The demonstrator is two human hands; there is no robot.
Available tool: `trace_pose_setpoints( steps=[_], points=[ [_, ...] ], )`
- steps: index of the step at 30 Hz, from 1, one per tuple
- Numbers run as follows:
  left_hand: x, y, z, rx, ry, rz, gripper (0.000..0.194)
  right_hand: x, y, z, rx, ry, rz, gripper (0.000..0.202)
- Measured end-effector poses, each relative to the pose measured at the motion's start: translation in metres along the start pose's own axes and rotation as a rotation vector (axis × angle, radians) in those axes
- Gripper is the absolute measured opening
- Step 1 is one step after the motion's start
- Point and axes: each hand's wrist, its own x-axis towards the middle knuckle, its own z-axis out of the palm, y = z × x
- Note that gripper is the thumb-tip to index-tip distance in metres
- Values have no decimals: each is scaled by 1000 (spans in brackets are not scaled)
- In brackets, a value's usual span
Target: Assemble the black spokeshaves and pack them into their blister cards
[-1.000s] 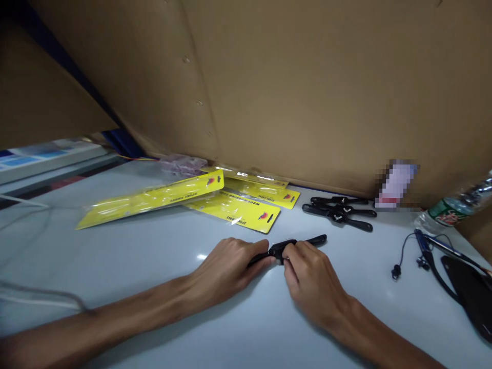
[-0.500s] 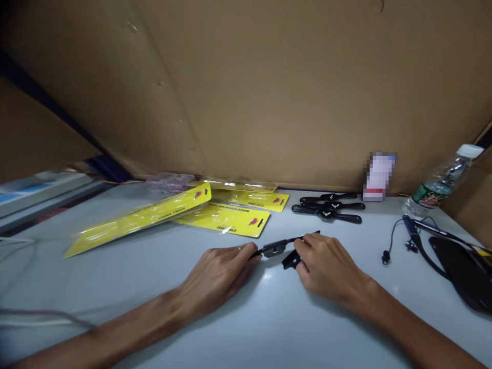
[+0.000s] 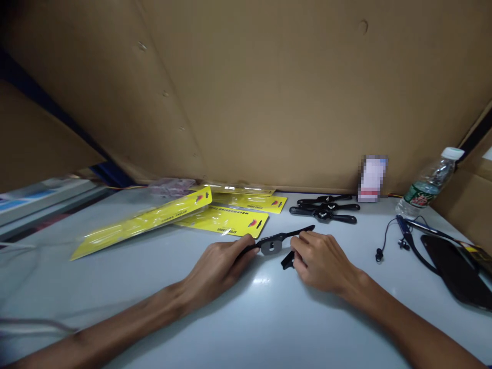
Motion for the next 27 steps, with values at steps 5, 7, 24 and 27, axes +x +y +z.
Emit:
trace_pose_setpoints(
  steps=[5, 7, 24, 27],
  points=[
    [8, 2, -4, -294, -39, -117, 29, 0, 2, 3, -3, -70, 53, 15],
    [11, 2, -4, -384, -34, -153, 32, 0, 3, 3, -8, -113, 86, 15],
    [10, 5, -4, -641, 171, -161, 28, 17, -15, -7, 1043, -242, 636, 40],
    [16, -7, -5, -768, 183, -244, 31, 15, 2, -11, 808, -180, 532, 40]
  ],
)
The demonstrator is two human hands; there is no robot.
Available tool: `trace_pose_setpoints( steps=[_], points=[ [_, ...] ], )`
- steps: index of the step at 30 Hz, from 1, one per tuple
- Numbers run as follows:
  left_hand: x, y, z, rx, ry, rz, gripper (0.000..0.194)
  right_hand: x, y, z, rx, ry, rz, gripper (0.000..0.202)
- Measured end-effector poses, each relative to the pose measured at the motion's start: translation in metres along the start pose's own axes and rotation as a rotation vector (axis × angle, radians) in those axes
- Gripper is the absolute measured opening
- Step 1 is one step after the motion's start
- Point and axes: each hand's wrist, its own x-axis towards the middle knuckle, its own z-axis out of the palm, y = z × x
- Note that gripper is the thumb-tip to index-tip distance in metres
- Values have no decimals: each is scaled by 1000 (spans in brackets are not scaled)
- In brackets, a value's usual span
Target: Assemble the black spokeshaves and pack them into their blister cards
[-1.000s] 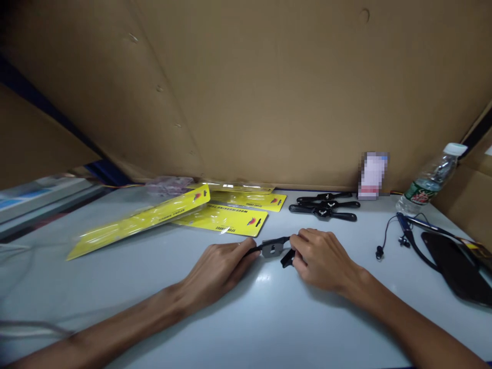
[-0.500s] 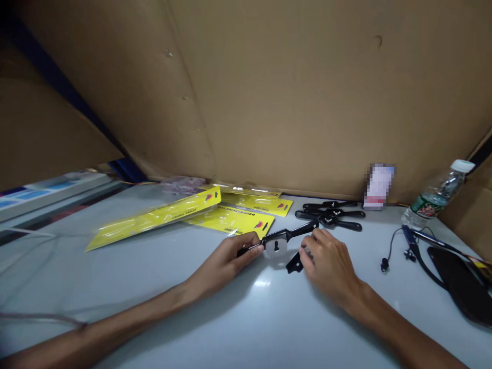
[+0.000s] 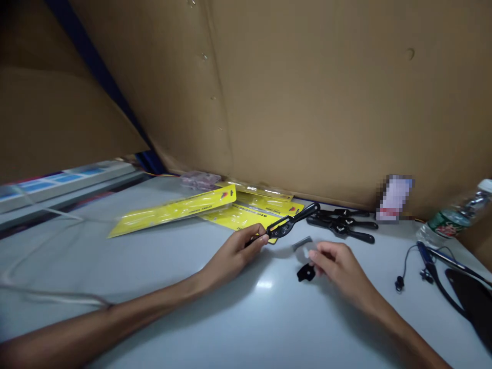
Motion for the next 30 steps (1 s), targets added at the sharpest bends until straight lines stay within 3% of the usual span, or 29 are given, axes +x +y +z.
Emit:
trace_pose_setpoints(
  steps=[4, 8, 12, 17, 21, 24, 27, 30],
  points=[
    [4, -2, -4, -100, -12, -56, 32, 5, 16, -2, -246, 135, -77, 43],
    [1, 2, -3, 24, 10, 28, 29, 5, 21, 12, -361, 123, -60, 39],
    [-3, 4, -1, 136, -42, 64, 28, 3, 19, 18, -587, 197, -30, 36],
    [-2, 1, -2, 210, -63, 65, 28, 0, 21, 14, -776, 294, -156, 37],
    [8, -5, -16, 422, -5, 43, 24, -2, 21, -1, -779, 481, -364, 46],
    [17, -11, -31, 597, 19, 19, 20, -1, 20, -19, -787, 647, -408, 54],
    [20, -14, -38, 612, -42, 40, 21, 4, 20, -42, -825, 722, -325, 56],
    [17, -14, -35, 603, -124, 100, 26, 9, 24, -64, -930, 679, -129, 50]
  ],
)
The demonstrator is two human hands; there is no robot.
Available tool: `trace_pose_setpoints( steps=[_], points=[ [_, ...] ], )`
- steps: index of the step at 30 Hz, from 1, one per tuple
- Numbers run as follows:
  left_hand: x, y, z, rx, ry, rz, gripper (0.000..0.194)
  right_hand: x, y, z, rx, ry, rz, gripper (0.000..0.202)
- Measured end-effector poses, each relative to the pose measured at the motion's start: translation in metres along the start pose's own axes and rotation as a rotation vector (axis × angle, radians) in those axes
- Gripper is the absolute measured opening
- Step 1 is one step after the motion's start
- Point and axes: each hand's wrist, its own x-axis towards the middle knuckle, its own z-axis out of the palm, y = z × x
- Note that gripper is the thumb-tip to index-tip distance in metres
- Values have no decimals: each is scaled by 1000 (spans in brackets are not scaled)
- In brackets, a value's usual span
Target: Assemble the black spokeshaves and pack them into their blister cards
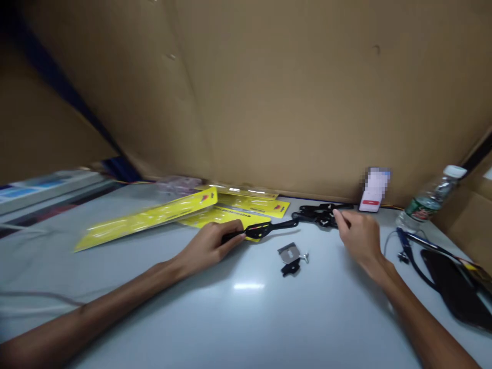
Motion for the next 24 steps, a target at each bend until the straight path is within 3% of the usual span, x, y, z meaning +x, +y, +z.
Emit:
trace_pose_setpoints(
  steps=[4, 9, 15, 20, 24],
  points=[
    [-4, 4, 7, 10, -42, 51, 32, 7, 16, 3, -119, -232, 8, 21],
    [-3, 4, 7, 181, -28, 10, 34, 4, 18, 13, -153, -372, -29, 25],
    [-3, 0, 7, 222, 43, 32, 30, 5, 22, 16, -160, -453, -54, 27],
    [-3, -1, 10, 197, 96, 122, 25, 4, 22, 10, -155, -511, -83, 14],
    [-3, 2, 8, 172, 209, 180, 23, 3, 22, 5, -159, -520, -76, 12]
  ],
)
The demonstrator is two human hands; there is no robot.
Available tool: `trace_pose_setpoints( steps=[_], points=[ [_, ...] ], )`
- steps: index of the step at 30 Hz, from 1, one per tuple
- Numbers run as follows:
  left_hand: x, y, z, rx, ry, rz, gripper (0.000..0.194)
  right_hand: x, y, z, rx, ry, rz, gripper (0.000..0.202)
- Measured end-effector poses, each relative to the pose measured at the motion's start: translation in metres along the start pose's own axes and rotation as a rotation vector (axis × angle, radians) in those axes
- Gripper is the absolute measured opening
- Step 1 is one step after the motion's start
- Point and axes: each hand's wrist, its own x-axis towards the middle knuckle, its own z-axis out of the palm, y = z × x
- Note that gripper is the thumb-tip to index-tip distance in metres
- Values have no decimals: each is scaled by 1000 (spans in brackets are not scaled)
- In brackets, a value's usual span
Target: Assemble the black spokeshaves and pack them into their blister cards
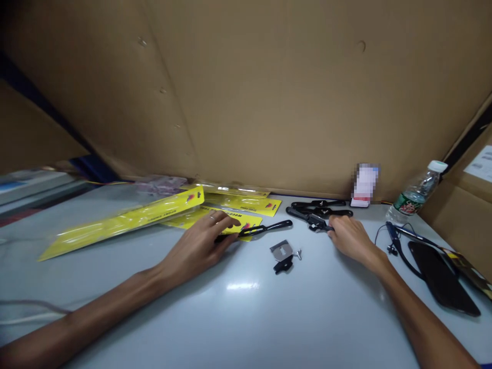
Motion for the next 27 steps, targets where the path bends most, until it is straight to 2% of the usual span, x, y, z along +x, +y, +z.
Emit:
trace_pose_setpoints(
  steps=[4, 7, 10, 12, 15, 17, 22, 24, 27],
  points=[
    [-2, 11, -8, -16, 177, 49, 27, -6, -4, -15, 155, 36, -80, 11],
    [-8, 23, -14, 1, 253, 199, 36, -19, -19, -30, 377, -70, -244, 10],
    [-16, 32, -17, -20, 219, 419, 40, -37, -42, -37, 463, -273, -364, 4],
    [-20, 34, -18, -54, 144, 493, 39, -47, -56, -36, 471, -364, -392, 6],
    [-22, 32, -16, -74, 15, 474, 35, -52, -67, -29, 437, -431, -398, 9],
    [-21, 31, -13, -68, -41, 443, 31, -49, -64, -24, 407, -398, -387, 10],
    [-19, 32, -5, -85, -50, 347, 24, -29, -38, -12, 272, -193, -322, 9],
    [-20, 32, -3, -97, -57, 314, 26, -23, -32, -10, 215, -173, -303, 11],
    [-20, 32, 0, -75, -97, 291, 35, -22, -34, -13, 255, -216, -350, 12]
  ],
)
